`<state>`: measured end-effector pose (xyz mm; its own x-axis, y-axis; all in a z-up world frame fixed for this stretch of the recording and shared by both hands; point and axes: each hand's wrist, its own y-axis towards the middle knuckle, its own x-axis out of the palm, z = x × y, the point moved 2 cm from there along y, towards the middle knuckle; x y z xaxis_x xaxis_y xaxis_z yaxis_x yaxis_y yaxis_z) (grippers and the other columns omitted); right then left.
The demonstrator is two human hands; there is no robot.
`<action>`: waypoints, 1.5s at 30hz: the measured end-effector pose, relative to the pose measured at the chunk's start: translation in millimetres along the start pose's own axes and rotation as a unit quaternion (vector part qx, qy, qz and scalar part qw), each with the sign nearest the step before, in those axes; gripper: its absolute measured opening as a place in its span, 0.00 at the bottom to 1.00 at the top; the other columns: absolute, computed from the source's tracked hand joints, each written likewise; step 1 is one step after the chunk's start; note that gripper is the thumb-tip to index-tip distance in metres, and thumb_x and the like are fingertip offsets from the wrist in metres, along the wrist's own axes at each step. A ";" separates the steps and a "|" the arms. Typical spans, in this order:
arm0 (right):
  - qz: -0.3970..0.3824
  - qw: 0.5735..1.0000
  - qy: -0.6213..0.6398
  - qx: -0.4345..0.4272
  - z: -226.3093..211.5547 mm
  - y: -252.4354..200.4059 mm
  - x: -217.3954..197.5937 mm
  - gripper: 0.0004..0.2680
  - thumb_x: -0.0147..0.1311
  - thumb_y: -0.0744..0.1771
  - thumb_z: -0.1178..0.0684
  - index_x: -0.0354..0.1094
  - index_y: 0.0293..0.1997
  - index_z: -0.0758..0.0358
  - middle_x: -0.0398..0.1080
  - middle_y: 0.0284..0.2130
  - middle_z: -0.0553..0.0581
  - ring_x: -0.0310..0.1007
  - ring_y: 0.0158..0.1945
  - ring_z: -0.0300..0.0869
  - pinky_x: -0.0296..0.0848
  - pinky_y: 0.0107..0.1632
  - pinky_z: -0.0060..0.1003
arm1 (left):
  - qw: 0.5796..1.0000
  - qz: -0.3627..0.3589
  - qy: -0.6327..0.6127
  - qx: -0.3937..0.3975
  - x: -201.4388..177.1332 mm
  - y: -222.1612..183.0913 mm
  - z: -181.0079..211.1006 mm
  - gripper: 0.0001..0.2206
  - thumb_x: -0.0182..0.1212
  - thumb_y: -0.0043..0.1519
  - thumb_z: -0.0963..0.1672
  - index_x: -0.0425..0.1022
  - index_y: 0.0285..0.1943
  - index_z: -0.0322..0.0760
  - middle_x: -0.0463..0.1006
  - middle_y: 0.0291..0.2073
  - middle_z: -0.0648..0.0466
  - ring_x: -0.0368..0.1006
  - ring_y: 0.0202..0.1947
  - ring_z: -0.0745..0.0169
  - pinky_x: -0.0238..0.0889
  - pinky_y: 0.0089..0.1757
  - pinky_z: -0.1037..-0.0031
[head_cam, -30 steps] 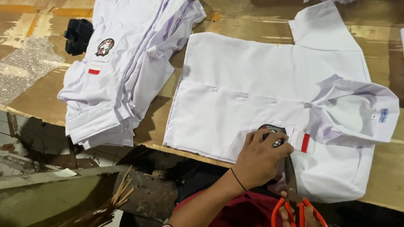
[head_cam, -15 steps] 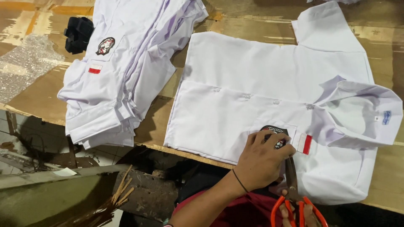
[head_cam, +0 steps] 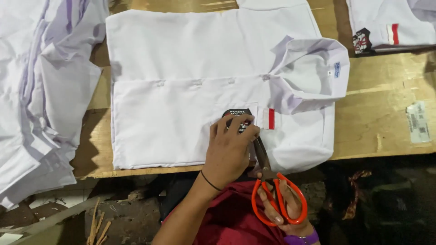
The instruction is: Finishing a white school shirt by trimming loose threads with scissors, folding it, and fastening the buttons.
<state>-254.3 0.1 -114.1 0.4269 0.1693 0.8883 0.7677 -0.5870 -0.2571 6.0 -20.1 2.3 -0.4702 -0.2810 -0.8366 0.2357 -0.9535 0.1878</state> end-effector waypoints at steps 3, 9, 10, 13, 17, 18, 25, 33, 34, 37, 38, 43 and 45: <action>0.005 1.000 -0.002 0.011 3.9 7.8 5.9 0.24 0.38 0.74 0.39 0.52 0.71 0.74 0.68 0.40 0.67 0.56 0.11 0.34 0.56 0.14 0.26 | 1.000 -0.012 0.001 -0.001 0.2 -0.2 -0.6 0.10 0.52 0.62 0.38 0.69 0.45 0.52 0.71 0.57 0.53 0.62 0.61 0.38 0.54 0.55 0.48; 0.006 0.999 -0.006 0.038 8.7 17.3 19.5 0.24 0.39 0.74 0.39 0.52 0.70 0.75 0.69 0.38 0.68 0.55 0.10 0.34 0.56 0.14 0.26 | 0.999 -0.038 -0.018 -0.013 -3.4 2.5 1.1 0.10 0.55 0.61 0.38 0.70 0.45 0.51 0.71 0.58 0.50 0.61 0.62 0.33 0.53 0.56 0.44; 0.005 0.999 -0.008 0.046 9.9 20.4 22.5 0.24 0.39 0.73 0.39 0.52 0.70 0.75 0.69 0.38 0.68 0.55 0.10 0.34 0.56 0.14 0.25 | 0.999 -0.038 -0.017 -0.013 -3.9 2.7 1.3 0.09 0.54 0.63 0.39 0.69 0.45 0.52 0.71 0.58 0.51 0.61 0.62 0.35 0.52 0.56 0.45; 0.001 0.998 -0.012 0.058 14.0 28.3 29.7 0.24 0.39 0.73 0.40 0.53 0.70 0.75 0.69 0.38 0.68 0.55 0.10 0.34 0.57 0.14 0.25 | 0.999 -0.042 -0.019 -0.014 -4.6 2.8 1.5 0.09 0.53 0.64 0.39 0.69 0.45 0.53 0.70 0.58 0.51 0.60 0.62 0.35 0.52 0.56 0.44; -0.007 0.997 -0.023 0.078 11.7 34.9 34.8 0.25 0.39 0.73 0.40 0.53 0.70 0.76 0.70 0.37 0.69 0.54 0.10 0.34 0.57 0.14 0.25 | 1.000 -0.005 -0.028 -0.001 -3.9 1.3 1.0 0.14 0.54 0.56 0.36 0.73 0.46 0.49 0.71 0.60 0.56 0.60 0.62 0.38 0.53 0.55 0.50; -0.009 0.997 -0.024 0.078 12.7 34.0 29.4 0.25 0.39 0.73 0.40 0.53 0.70 0.76 0.70 0.37 0.69 0.54 0.10 0.34 0.57 0.14 0.25 | 1.000 -0.004 -0.027 0.000 -4.3 1.6 0.9 0.14 0.54 0.56 0.36 0.73 0.46 0.49 0.71 0.60 0.56 0.60 0.62 0.38 0.53 0.55 0.50; -0.021 0.998 -0.019 0.059 14.0 27.9 14.6 0.26 0.40 0.73 0.39 0.50 0.72 0.76 0.73 0.40 0.71 0.58 0.10 0.33 0.62 0.16 0.22 | 0.977 0.011 -0.212 -0.024 -29.6 -1.0 -1.9 0.05 0.43 0.70 0.43 0.66 0.49 0.41 0.74 0.57 0.51 0.67 0.58 0.51 0.55 0.57 0.59; -0.051 0.994 0.069 0.063 0.9 -42.2 -46.8 0.24 0.33 0.75 0.37 0.49 0.74 0.70 0.73 0.47 0.76 0.60 0.12 0.35 0.63 0.18 0.24 | 0.686 -0.181 -0.693 -0.129 -100.9 -87.6 -42.7 0.09 0.46 0.70 0.44 0.61 0.37 0.38 0.70 0.33 0.47 0.64 0.36 0.58 0.57 0.43 0.68; -0.068 0.986 0.149 0.026 -2.6 -56.0 -57.2 0.20 0.36 0.77 0.44 0.45 0.77 0.68 0.57 0.61 0.69 0.53 0.45 0.44 0.51 0.47 0.30 | 0.765 -0.251 -0.561 -0.193 -97.1 -104.2 -56.4 0.11 0.44 0.70 0.47 0.66 0.37 0.40 0.74 0.33 0.53 0.68 0.36 0.63 0.60 0.44 0.72; 0.092 0.977 0.193 0.025 -9.6 -97.8 -114.6 0.23 0.47 0.75 0.39 0.52 0.75 0.63 0.55 0.67 0.67 0.59 0.69 0.50 0.55 0.68 0.30 | 0.889 -0.302 -0.184 -0.289 -57.8 -177.0 -107.9 0.14 0.45 0.67 0.54 0.72 0.43 0.48 0.78 0.37 0.57 0.72 0.40 0.55 0.64 0.45 0.63; 0.264 0.951 0.149 0.059 -11.2 -114.7 -140.7 0.29 0.56 0.70 0.28 0.61 0.72 0.61 0.68 0.59 0.73 0.72 0.60 0.49 0.71 0.61 0.25 | 0.910 -0.274 0.057 -0.307 -42.6 -205.3 -126.6 0.18 0.47 0.65 0.59 0.72 0.49 0.53 0.78 0.41 0.55 0.73 0.44 0.42 0.65 0.46 0.51; 0.025 0.995 0.089 -0.044 -10.2 -65.3 -99.4 0.26 0.55 0.74 0.39 0.51 0.72 0.70 0.60 0.48 0.59 0.67 0.32 0.44 0.75 0.33 0.37 | 0.852 -0.299 -0.058 -0.426 -1.9 -249.4 -121.6 0.34 0.37 0.66 0.59 0.40 0.81 0.50 0.47 0.77 0.48 0.46 0.74 0.41 0.45 0.64 0.51; -0.095 0.982 0.142 -0.079 -7.1 -47.4 -109.4 0.25 0.56 0.76 0.45 0.45 0.73 0.74 0.53 0.68 0.64 0.70 0.42 0.48 0.80 0.39 0.42 | 0.831 -0.269 -0.199 -0.445 -9.4 -243.4 -108.7 0.33 0.37 0.69 0.56 0.40 0.80 0.40 0.41 0.79 0.50 0.37 0.79 0.53 0.34 0.71 0.66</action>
<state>-340.8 3.7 -196.3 0.1153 0.0724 0.9907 0.7266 -0.6862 -0.0344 45.6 226.5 -91.4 -0.9137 -0.0224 -0.4057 0.3515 -0.5445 -0.7616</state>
